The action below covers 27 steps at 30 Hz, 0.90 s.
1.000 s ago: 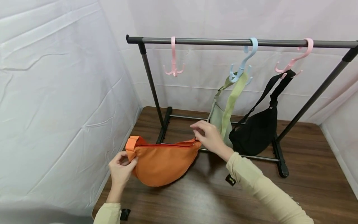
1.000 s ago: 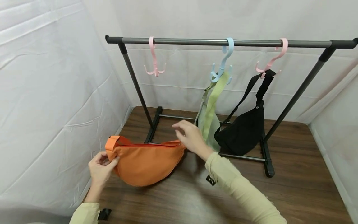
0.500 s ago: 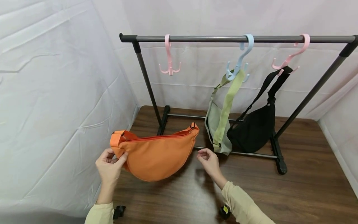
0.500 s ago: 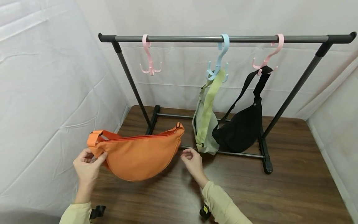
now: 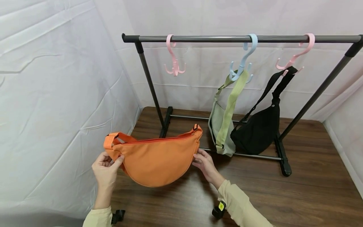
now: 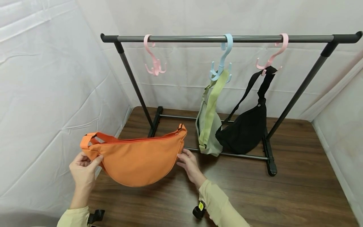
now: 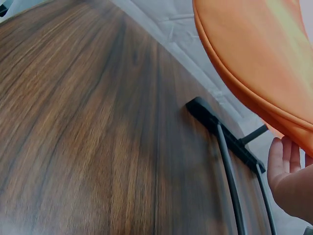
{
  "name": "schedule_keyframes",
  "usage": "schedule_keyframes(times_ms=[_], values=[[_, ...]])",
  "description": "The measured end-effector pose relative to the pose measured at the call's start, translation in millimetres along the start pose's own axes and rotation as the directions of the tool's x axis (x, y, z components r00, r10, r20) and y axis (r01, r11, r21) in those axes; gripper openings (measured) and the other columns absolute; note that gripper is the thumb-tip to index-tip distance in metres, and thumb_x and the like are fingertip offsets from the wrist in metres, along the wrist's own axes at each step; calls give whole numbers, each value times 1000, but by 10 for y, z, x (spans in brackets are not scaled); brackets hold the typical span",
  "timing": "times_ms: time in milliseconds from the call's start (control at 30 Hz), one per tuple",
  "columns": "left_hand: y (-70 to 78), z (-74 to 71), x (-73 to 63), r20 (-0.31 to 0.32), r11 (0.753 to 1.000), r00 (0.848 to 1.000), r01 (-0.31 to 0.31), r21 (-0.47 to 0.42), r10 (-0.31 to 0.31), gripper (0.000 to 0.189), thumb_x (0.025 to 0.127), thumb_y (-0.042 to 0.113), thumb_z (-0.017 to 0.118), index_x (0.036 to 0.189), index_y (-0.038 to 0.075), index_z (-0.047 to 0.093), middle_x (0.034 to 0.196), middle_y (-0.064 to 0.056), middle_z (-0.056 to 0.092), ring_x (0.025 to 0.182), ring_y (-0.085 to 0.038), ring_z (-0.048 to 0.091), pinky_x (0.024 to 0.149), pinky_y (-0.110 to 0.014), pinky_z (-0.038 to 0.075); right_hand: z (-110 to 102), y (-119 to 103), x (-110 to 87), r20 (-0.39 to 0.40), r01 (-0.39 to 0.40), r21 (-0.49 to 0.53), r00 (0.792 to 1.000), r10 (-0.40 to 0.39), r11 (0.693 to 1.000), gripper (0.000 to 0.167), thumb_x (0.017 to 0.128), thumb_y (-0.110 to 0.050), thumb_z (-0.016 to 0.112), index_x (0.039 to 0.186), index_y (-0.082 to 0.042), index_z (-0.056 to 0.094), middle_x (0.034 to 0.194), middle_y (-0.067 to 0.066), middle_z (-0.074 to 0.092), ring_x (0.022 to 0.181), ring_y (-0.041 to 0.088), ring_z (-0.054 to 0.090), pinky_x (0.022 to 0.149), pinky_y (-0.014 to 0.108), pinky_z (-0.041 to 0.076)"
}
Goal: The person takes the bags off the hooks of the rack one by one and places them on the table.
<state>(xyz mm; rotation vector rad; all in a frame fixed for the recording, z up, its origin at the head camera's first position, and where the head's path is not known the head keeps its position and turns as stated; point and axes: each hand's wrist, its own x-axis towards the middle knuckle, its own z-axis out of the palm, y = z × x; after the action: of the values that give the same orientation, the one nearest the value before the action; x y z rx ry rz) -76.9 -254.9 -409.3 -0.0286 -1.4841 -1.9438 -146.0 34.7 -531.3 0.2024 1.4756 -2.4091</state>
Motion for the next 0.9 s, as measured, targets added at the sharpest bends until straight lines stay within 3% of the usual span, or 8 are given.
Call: schedule_keyframes(times_ms=[233, 500, 600, 733, 833, 900], values=[[-105, -54, 29, -42, 998, 997, 62, 12, -62, 35, 64, -30, 55, 73, 2, 64, 67, -1, 63, 60, -7, 58, 54, -14, 48, 45, -3, -14, -42, 5, 23, 999, -4, 1000, 13, 83, 1, 54, 93, -8, 53, 76, 0, 59, 68, 11, 57, 70, 33, 49], [-263, -184, 118, -104, 964, 978, 195, 180, -179, 26, 68, -21, 63, 70, 5, 62, 64, 2, 63, 57, -4, 58, 53, -14, 47, 120, 44, -151, -84, -2, 35, 996, 5, 999, 14, 83, 1, 55, 95, -5, 50, 70, -2, 57, 64, 9, 55, 65, 27, 49], [-471, -351, 203, -98, 955, 977, 205, 214, -187, 15, 67, -13, 68, 72, -1, 61, 64, 0, 63, 57, -5, 58, 52, -15, 47, 174, 85, -199, -103, -6, 29, 995, 9, 1000, 14, 83, -1, 56, 94, -5, 50, 71, -3, 57, 64, 8, 55, 65, 28, 49], [-1033, -820, 404, -13, 976, 983, 181, 123, -181, 19, 64, -7, 74, 79, -3, 65, 69, -4, 64, 60, -9, 60, 51, -15, 47, 255, 166, -223, -125, -17, 26, 992, 21, 1000, 13, 83, -2, 57, 93, -5, 49, 71, -3, 57, 64, 9, 55, 63, 27, 50], [-1125, -905, 501, 8, 948, 970, 238, 211, -245, 20, 65, -2, 76, 82, 0, 65, 72, -1, 65, 64, -8, 62, 53, -15, 48, 325, 225, -219, -146, -23, 10, 989, 25, 1000, 13, 83, -4, 58, 94, -5, 51, 72, -3, 57, 65, 9, 56, 62, 27, 50], [-1003, -788, 523, -29, 898, 955, 288, 333, -296, 19, 67, 0, 75, 82, 1, 64, 71, 4, 64, 63, -4, 61, 54, -14, 48, 372, 259, -211, -167, -25, -3, 986, 25, 1000, 13, 83, -4, 58, 94, -4, 51, 72, -3, 57, 65, 9, 56, 62, 27, 50]])
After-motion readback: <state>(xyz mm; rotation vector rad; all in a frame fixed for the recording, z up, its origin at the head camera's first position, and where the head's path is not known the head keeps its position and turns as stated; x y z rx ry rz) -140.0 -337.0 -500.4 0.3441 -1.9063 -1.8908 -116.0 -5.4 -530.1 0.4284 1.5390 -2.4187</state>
